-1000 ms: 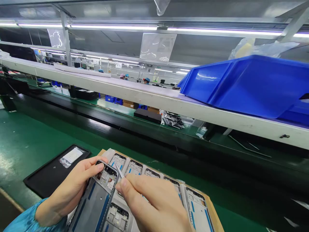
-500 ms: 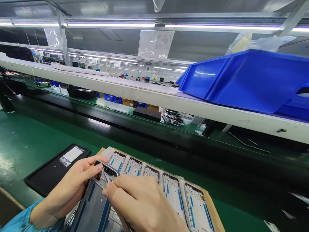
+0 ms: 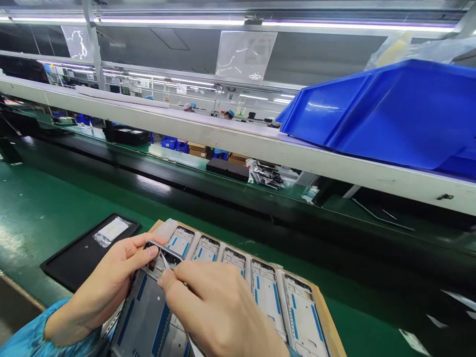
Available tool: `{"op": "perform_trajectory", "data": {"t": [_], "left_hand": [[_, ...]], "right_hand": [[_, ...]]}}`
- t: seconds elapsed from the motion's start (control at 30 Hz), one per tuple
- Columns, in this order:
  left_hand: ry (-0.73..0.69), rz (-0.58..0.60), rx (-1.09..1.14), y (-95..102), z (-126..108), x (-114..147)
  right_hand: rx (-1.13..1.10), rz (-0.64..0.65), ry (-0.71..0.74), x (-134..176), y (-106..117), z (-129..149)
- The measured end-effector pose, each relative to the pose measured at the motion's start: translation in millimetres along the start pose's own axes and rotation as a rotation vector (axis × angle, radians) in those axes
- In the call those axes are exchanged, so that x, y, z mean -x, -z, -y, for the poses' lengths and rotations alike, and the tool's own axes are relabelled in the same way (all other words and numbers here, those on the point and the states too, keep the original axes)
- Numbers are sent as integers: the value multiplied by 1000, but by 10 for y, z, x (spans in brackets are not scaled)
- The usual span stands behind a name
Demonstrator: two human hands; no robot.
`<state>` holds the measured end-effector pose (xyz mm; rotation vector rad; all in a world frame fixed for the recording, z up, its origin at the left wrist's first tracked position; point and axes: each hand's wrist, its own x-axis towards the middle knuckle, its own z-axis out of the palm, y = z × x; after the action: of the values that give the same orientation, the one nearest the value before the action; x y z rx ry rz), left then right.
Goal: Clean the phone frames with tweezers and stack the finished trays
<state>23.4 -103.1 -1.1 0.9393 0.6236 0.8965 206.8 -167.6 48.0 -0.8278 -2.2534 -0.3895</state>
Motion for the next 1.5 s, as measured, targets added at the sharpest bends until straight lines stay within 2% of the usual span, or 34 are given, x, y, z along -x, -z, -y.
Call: {"op": "perform_trajectory", "data": {"t": [0.17, 0.33, 0.5, 0.67, 0.9, 1.13, 1.5], "left_hand": [[11, -10, -31, -7, 12, -15], [6, 7, -35, 1, 25, -33], [4, 6, -6, 4, 11, -4], [14, -30, 18, -11, -7, 2], [-8, -31, 30, -17, 11, -34], [-36, -74, 25, -11, 10, -1], [-49, -38, 27, -45, -16, 48]], "right_hand": [[52, 20, 12, -69, 7, 13], [-34, -7, 19, -19, -26, -34], [-101, -97, -48, 25, -51, -80], [-83, -83, -113, 18, -41, -87], [-66, -71, 3, 35, -105, -155], [-63, -80, -21, 80, -58, -89], [-66, -79, 21, 21, -76, -57]]}}
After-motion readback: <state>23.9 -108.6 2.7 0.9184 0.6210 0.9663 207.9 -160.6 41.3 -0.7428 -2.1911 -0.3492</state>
